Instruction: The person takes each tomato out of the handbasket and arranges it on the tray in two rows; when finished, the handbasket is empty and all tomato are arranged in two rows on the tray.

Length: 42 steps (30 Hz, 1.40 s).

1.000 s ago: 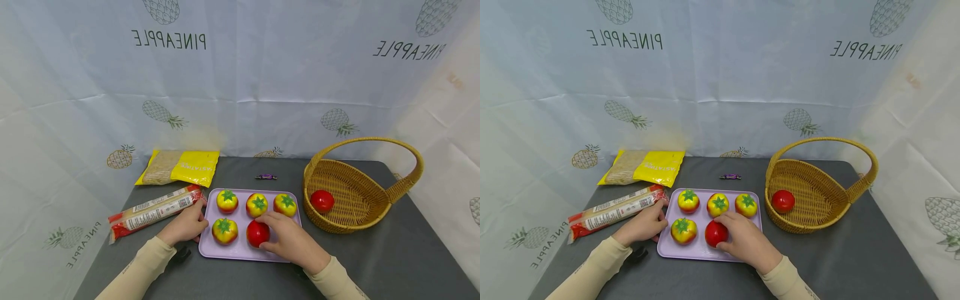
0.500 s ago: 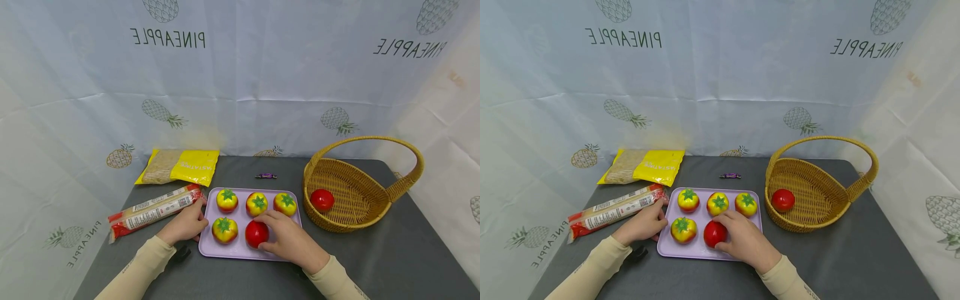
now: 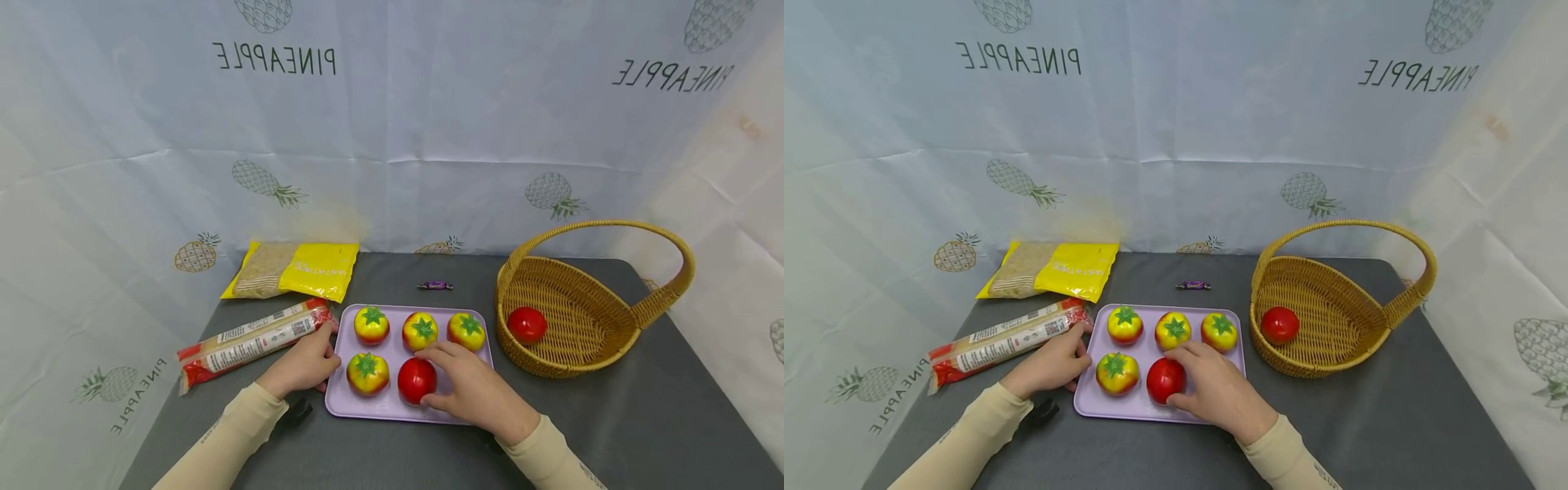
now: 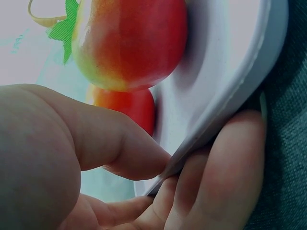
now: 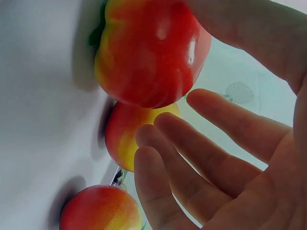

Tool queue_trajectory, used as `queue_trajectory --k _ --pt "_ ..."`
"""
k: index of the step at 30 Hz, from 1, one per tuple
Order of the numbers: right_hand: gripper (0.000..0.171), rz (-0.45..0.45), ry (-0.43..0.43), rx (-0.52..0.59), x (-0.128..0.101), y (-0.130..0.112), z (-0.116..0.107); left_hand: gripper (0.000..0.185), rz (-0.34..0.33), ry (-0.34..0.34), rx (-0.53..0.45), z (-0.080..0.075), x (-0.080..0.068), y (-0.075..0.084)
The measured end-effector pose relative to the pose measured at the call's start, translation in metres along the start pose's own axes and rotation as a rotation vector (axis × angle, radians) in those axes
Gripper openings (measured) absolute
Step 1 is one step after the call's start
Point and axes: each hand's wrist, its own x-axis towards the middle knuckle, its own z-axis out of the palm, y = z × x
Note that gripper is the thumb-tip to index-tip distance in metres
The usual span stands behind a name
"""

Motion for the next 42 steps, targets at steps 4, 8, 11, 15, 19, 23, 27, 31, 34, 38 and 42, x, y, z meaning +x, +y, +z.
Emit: queue_trajectory --k 4,8,11,15,19,23,27,31,34,38,42 --pt "0.068 0.008 0.004 -0.015 -0.003 0.002 -0.004 0.059 0.002 -0.009 0.007 0.001 0.004 0.004" --pt "0.064 0.020 0.024 -0.001 -0.006 0.006 -0.017 0.057 0.001 -0.010 0.011 0.002 0.004 0.006" --pt "0.060 0.035 0.105 0.042 -0.011 0.016 -0.033 0.055 -0.011 0.000 0.013 0.001 0.001 0.004" --pt "0.057 0.084 0.262 0.065 -0.026 0.045 -0.058 0.054 -0.015 0.001 0.017 0.000 -0.001 0.003" --pt "0.057 0.208 0.350 0.043 -0.044 0.085 -0.076 0.054 -0.012 -0.002 0.019 -0.001 -0.002 0.001" --pt "0.063 0.330 0.375 0.053 -0.056 0.117 -0.084 0.055 -0.019 0.007 0.035 0.000 -0.003 0.001" --pt "0.068 0.375 0.366 0.070 -0.060 0.133 -0.088 0.058 -0.004 0.005 0.038 0.000 -0.003 0.004" --pt "0.074 0.384 0.298 0.093 -0.054 0.139 -0.087 0.052 0.011 0.011 0.021 0.001 -0.003 0.002" --pt "0.076 0.391 0.261 0.096 -0.051 0.142 -0.084 0.048 0.015 0.008 0.018 0.001 -0.003 0.002" --pt "0.076 0.392 0.252 0.081 -0.047 0.148 -0.079 0.049 0.014 0.006 0.019 0.001 -0.003 0.002" --pt "0.077 0.395 0.246 0.071 -0.044 0.152 -0.075 0.049 0.013 0.007 0.023 0.000 -0.003 0.002"
